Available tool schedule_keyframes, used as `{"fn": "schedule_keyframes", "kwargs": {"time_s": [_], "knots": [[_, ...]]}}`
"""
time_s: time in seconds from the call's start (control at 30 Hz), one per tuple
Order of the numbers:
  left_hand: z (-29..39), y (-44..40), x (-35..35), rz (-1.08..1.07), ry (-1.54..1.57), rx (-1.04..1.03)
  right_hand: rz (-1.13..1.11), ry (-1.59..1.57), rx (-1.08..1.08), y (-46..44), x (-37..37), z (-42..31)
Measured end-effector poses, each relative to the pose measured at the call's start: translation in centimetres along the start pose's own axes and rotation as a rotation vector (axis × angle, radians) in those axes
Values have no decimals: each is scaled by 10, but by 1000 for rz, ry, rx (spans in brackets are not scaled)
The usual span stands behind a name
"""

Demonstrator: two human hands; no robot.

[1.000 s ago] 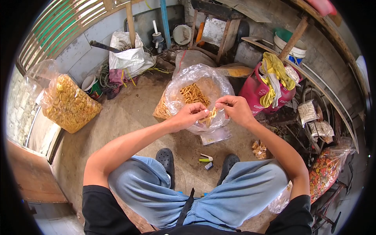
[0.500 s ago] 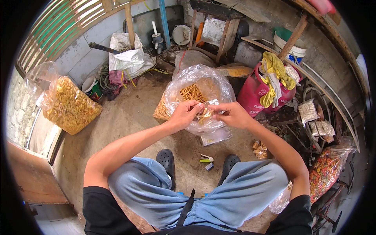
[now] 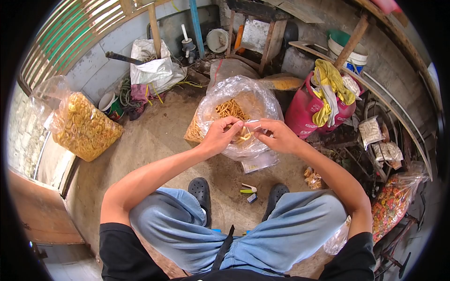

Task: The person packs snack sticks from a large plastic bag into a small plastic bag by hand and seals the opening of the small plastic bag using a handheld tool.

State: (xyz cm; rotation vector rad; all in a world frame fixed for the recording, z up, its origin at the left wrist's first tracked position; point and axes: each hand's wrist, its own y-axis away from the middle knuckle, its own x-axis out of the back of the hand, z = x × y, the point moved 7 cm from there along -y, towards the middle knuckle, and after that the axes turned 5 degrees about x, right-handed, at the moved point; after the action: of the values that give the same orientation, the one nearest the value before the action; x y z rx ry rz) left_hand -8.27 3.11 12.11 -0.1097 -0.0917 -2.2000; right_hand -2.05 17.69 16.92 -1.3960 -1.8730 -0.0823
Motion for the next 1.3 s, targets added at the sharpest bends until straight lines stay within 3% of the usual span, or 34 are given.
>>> {"fn": "schedule_keyframes", "kwargs": {"time_s": [0.33,0.53,0.6,0.9,1.0,1.13,1.3], "knots": [[5,3,-2,-49,-104,-66,-155,44,-35,-2,0,-3],[4,4,-3,-74,-14,-42,107,116,50,1,13,0],[5,5,-5,-85,41,-33,164,5,-254,5,15,17],[7,4,1,11,-97,-110,16,-157,-337,5,3,13],[7,6,1,-1,-93,-47,-10,39,-151,3,5,-3],[3,4,-6,-103,-42,-42,14,-39,-115,2,0,-10],[-2,0,-9,-148,54,-92,-31,145,-27,5,-3,-8]]}}
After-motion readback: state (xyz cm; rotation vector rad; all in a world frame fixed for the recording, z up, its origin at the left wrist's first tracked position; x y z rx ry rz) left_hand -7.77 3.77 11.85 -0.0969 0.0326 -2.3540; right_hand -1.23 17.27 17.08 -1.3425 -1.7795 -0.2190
